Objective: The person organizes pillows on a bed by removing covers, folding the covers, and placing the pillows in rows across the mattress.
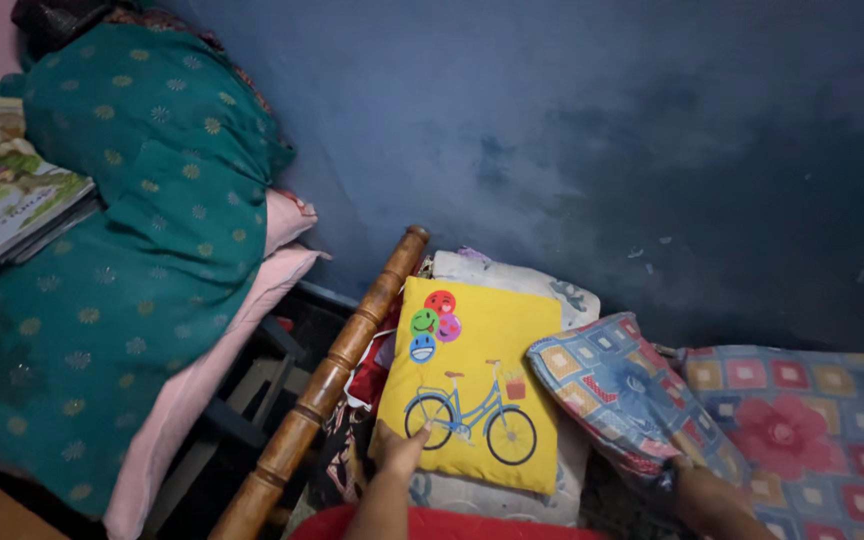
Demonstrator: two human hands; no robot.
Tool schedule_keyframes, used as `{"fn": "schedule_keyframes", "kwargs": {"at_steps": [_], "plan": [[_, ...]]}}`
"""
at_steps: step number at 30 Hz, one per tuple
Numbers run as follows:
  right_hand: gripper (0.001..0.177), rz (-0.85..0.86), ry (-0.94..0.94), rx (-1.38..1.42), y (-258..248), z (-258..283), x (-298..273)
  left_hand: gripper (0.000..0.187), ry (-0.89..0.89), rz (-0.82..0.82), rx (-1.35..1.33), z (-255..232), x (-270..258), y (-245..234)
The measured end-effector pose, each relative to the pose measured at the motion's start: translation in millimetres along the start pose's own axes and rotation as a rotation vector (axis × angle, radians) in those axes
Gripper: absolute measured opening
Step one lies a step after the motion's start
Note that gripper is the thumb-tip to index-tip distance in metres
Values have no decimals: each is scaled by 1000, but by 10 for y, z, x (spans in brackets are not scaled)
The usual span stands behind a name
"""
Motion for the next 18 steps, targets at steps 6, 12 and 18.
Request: {"fn": "schedule_keyframes", "kwargs": {"at_steps": [6, 12, 18], "plan": [[101, 58, 36, 172, -238, -81, -114, 129, 133, -3, 83, 26, 234, -88], [100, -167, -193, 739, -601, 50, 305, 97, 166, 345, -185, 85, 9, 283], [70, -601, -61, 1047, -1473, 131, -118, 82, 243, 416, -169, -1, -796, 1581]]}}
Point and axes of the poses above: each hand's wrist, its own x-axis towards the middle knuckle, its own y-axis out of the palm, z = x × y, the point moved 7 cm from there along x, towards the middle knuckle, and after that the axes turned 1 degree about z, right-handed, at the moved point
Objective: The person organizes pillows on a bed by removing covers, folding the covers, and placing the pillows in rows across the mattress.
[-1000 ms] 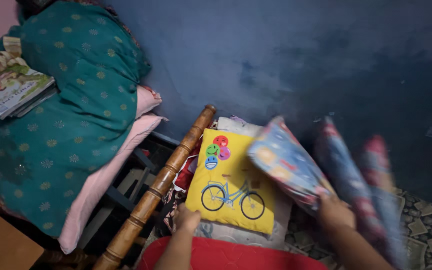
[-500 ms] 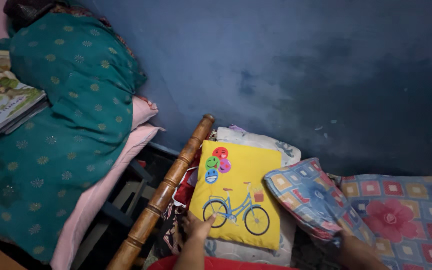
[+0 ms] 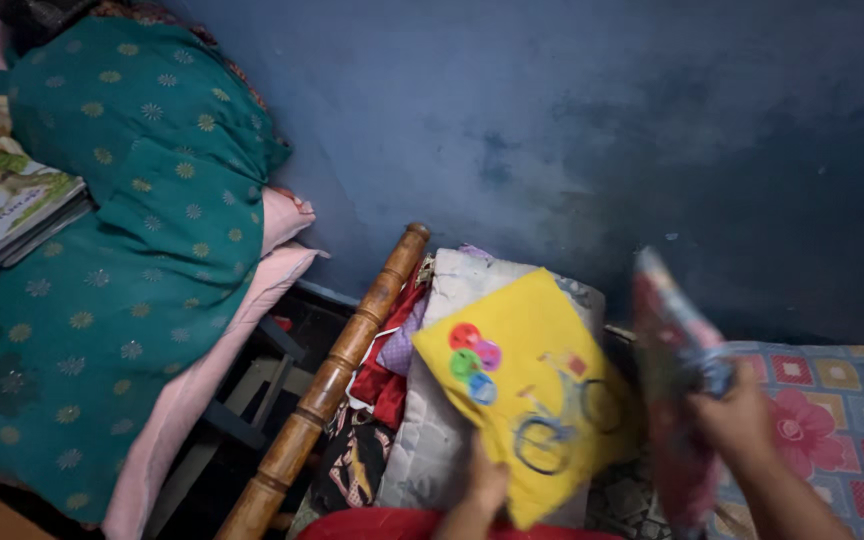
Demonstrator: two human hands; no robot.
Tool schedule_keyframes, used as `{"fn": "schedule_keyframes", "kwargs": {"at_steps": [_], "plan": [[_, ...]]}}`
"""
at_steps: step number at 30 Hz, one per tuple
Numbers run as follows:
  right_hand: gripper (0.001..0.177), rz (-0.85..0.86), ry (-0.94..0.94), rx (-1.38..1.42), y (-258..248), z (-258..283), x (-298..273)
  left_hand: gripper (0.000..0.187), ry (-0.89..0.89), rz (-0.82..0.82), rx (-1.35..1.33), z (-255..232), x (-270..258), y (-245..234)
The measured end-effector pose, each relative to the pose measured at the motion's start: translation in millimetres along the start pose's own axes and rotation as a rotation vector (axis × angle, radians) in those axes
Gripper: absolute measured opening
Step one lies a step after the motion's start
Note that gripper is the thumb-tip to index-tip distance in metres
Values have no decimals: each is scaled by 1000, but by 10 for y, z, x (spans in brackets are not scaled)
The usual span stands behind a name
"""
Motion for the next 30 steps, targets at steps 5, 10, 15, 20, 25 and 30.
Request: {"fn": "schedule_keyframes", "kwargs": {"at_steps": [5, 10, 15, 20, 25, 30], "plan": [[51, -171, -476, -155, -329, 1223, -538, 72, 189, 340, 210, -121, -322, 835], [63, 260, -543, -264, 459, 1619, -1163, 60, 311, 414, 369, -283, -497, 1006], [71, 725, -457, -591, 1414, 964, -1620, 48, 257, 236, 444, -77, -240, 552], [61, 914, -505, -751, 1752, 366, -1763, 39, -116, -24, -59, 332, 185, -381], [70, 1065, -448, -762, 1996, 207, -1736, 24, -166, -567, 345, 344, 519, -1997], [68, 1131, -405, -629, 2218, 44, -1692, 24, -270, -468, -310, 529, 734, -2421]]}}
Point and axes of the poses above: each hand's wrist, its own x-axis towards the middle knuckle, its own y-axis out of the palm, z = x × y, the point moved 7 cm from there along x, towards the middle knuckle, and after that the axes turned 1 degree about z, right-handed, at the moved point
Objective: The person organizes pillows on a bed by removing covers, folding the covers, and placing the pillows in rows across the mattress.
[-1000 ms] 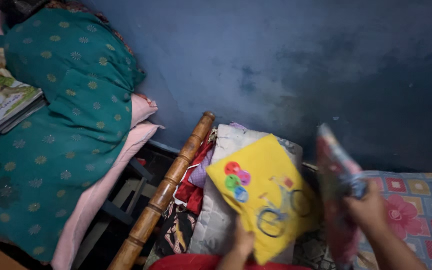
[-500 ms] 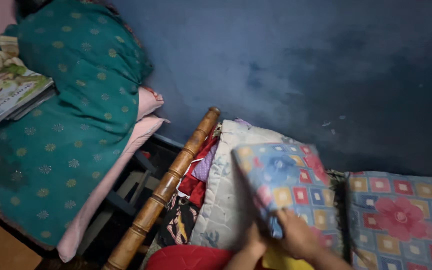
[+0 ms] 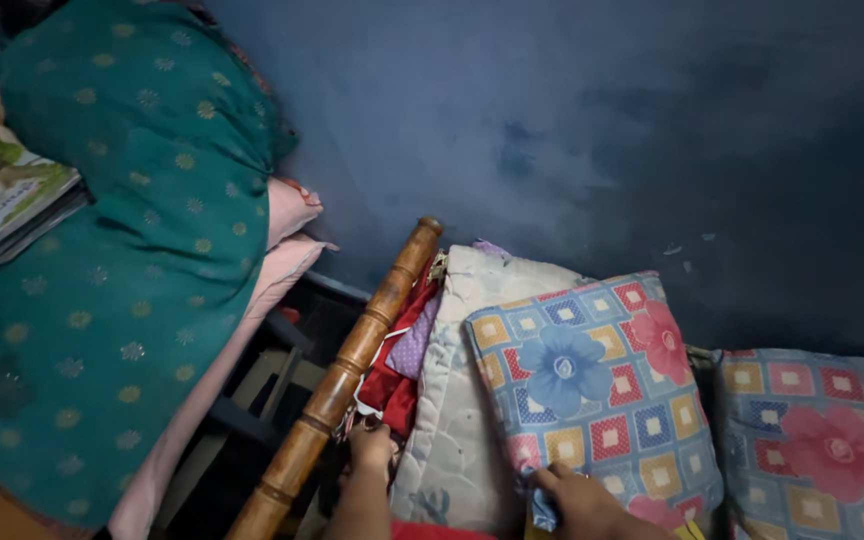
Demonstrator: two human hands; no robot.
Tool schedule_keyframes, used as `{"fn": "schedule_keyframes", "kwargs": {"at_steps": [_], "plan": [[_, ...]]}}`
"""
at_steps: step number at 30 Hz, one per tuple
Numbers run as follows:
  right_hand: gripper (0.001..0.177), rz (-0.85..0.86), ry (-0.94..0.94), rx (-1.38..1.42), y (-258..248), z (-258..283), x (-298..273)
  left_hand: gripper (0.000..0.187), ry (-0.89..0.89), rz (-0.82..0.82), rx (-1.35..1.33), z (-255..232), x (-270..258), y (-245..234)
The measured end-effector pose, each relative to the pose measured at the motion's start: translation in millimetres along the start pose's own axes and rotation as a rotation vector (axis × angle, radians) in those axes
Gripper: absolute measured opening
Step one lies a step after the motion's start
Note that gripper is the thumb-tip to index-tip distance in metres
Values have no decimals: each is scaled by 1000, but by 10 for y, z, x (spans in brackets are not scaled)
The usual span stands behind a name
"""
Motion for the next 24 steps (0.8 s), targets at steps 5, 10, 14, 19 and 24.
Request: {"fn": "schedule_keyframes", "kwargs": {"at_steps": [5, 10, 14, 19, 24], "plan": [[70, 26, -79, 104, 24, -115, 141, 47, -346, 58, -289, 233, 104, 279], [57, 13, -121, 193, 89, -165, 125, 41, -172, 193, -544, 176, 149, 566], [57, 12, -88, 107, 183, -242, 217, 32, -84, 154, -341, 174, 164, 617], [58, 33, -58, 133, 70, -172, 100, 35, 414, -95, 472, -221, 118, 502], [61, -34, -77, 129, -114, -173, -40, 48, 543, -89, 359, -571, -220, 522]]}}
Point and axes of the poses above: each hand's wrist, its own x-axis towards the middle knuckle, its own y-axis out of the palm, z = x × y, the point moved 7 cm from there along x, towards the middle knuckle, and after that the axes turned 1 degree about z, right-handed, at the moved point
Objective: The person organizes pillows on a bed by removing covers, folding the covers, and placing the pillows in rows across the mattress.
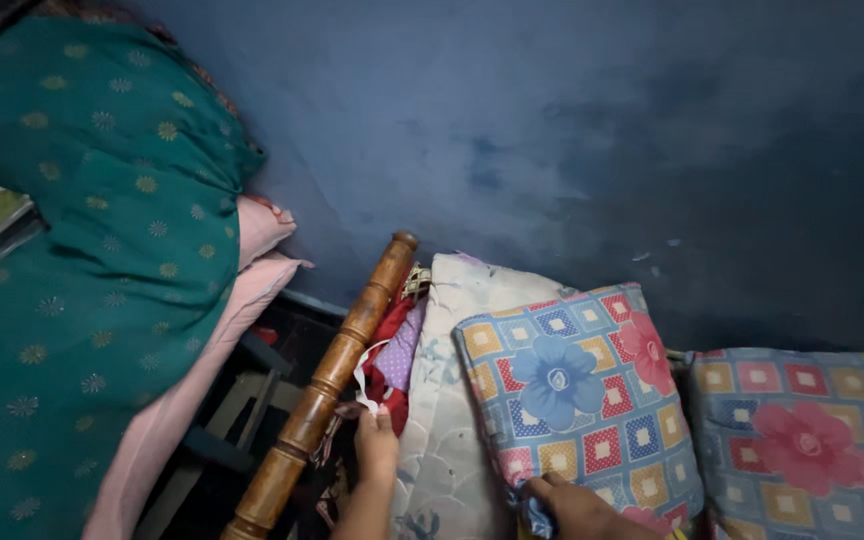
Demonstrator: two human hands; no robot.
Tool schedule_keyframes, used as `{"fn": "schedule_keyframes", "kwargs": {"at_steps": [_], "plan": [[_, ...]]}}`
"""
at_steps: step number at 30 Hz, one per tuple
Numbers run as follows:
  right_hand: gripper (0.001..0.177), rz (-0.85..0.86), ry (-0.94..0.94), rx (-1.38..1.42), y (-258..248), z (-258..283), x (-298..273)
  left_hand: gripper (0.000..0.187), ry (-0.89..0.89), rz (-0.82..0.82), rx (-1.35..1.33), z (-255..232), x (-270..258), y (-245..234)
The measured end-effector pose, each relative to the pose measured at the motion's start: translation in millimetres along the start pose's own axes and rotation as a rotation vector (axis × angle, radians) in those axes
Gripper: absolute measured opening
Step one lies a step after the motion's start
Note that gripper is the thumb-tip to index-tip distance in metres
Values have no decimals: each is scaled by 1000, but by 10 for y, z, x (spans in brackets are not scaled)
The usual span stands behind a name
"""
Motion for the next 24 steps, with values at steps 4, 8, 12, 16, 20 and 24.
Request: {"fn": "schedule_keyframes", "kwargs": {"at_steps": [4, 8, 12, 16, 20, 24], "plan": [[63, -24, 51, -7, -55, -84, -112, 51, 191, -141, -17, -712, -61, -457], [59, -156, -34, 17, -184, 78, -189, 46, 497, -257, -130, -1871, 10, -1180], [61, -279, -57, -18, -444, 350, -302, 26, 533, -219, -138, -3045, -72, -1700], [55, -227, 88, 7, -673, 500, -521, 26, 994, -176, -155, -3995, -862, -1738], [76, -69, 15, 67, -644, 615, -770, 25, 887, 819, -90, -4309, -1587, -1116], [90, 180, -6, -30, -201, 666, -986, 39, 761, 826, 338, -4331, -1678, -1101]]}}
Point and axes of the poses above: each hand's wrist, its own x-axis towards the middle knuckle, its own y-axis out of the palm, z = x × y, the point moved 7 cm from there along x, towards the middle knuckle, and after that the axes turned 1 degree about z, right-handed, at the moved point
